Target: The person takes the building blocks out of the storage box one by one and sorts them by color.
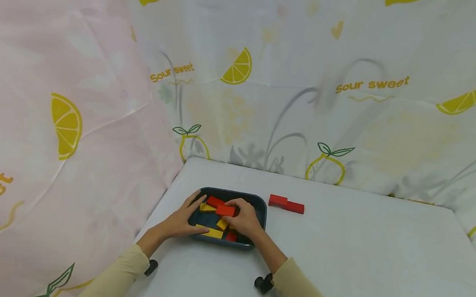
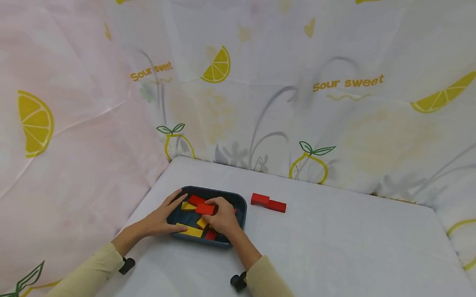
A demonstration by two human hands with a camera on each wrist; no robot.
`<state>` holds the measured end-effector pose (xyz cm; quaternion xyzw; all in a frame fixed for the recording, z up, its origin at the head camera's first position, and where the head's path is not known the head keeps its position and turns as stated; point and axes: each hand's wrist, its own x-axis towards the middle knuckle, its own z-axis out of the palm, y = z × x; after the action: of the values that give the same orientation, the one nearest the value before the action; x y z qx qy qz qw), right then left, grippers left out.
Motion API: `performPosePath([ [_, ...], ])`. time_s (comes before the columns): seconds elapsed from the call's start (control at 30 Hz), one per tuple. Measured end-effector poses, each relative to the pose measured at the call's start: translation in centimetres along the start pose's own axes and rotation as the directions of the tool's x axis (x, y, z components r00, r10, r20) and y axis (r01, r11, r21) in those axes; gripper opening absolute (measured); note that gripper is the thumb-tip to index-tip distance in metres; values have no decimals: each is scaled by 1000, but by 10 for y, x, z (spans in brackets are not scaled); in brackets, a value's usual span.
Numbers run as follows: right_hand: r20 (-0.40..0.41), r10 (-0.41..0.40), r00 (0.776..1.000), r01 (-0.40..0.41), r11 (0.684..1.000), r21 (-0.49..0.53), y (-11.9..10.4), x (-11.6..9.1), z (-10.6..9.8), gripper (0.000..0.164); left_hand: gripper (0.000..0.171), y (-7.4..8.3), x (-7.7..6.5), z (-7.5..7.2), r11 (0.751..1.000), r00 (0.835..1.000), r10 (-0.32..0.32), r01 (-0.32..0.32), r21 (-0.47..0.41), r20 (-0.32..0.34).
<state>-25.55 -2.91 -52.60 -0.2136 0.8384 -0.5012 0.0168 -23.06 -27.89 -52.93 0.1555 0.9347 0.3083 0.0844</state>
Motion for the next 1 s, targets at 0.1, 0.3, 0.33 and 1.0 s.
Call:
performPosePath([
  [0.1,-19,-11,1000,11,1000,1,0,0,-1,34,104,0,0,0,1000,1000,4,-4,3,2],
  [0.3,-11,-49,999,49,998,-36,0,1,2,46,104,1,1,-2,1000,1000,4,-4,18,-4],
  [0.33,2,-60,998,60,997,-45,0,0,3,46,104,1,1,-2,1000,1000,4,-4,21,-4],
  [1.0,96,-168,981,176,981,-76,-14,-10,-14,33,103,1,-3,1,1000,1000,8,-8,-1,2],
])
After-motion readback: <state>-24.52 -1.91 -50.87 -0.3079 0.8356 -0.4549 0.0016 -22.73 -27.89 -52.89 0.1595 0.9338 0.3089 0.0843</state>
